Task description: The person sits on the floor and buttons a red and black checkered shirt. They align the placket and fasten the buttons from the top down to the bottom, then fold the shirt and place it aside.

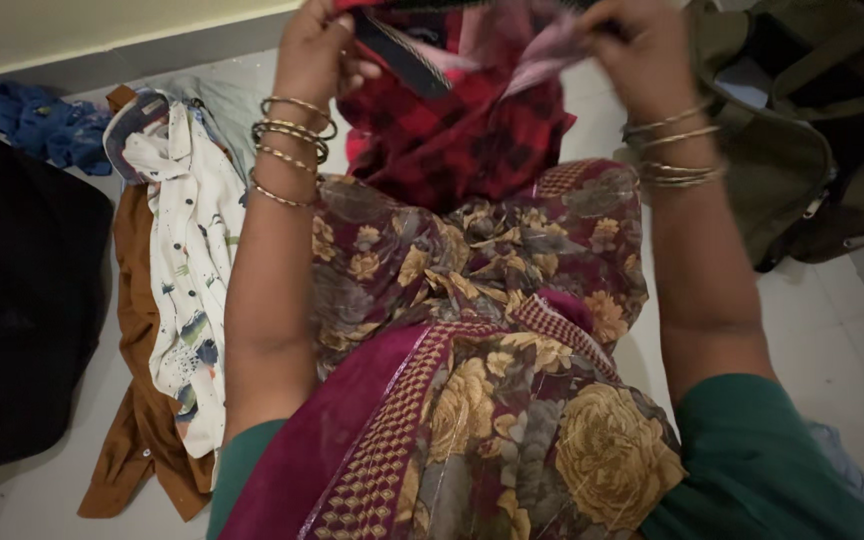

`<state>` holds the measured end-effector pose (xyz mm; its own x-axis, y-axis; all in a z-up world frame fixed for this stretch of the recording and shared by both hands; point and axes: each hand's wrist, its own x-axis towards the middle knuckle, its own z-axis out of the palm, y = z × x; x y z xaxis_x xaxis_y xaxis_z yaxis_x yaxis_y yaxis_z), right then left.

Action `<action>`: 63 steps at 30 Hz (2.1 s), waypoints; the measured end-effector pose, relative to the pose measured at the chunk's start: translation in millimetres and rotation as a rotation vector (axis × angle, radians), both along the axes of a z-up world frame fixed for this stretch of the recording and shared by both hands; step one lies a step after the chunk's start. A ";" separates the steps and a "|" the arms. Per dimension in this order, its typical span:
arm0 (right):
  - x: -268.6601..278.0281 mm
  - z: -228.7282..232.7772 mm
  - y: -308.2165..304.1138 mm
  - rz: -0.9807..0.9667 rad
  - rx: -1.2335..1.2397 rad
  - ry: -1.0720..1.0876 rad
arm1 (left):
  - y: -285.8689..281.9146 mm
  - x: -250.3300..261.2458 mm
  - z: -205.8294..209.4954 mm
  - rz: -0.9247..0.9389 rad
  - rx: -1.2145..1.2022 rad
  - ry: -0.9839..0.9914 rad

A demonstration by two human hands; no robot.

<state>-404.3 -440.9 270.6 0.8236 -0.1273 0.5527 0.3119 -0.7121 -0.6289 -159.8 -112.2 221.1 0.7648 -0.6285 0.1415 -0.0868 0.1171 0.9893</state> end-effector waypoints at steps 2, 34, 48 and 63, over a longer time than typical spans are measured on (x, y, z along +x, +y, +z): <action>14.7 -20.6 -7.1 -0.129 -0.296 0.061 | -9.0 -2.5 9.4 -0.005 0.270 -0.145; 191.2 -309.3 9.4 0.108 -0.431 0.708 | -143.6 47.7 -257.6 -0.367 1.365 -0.355; 225.7 -328.1 -7.7 0.199 -0.540 1.343 | -162.8 89.1 -275.9 -0.254 1.608 -0.221; 234.3 -419.6 -3.1 0.211 -0.362 0.700 | -207.1 109.7 -443.8 0.114 0.630 -0.129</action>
<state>-169.9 -444.0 -149.0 0.9801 0.1569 -0.1218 0.0823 -0.8789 -0.4699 -50.2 -319.2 -222.7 0.8330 -0.5373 -0.1320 -0.1874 -0.4985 0.8464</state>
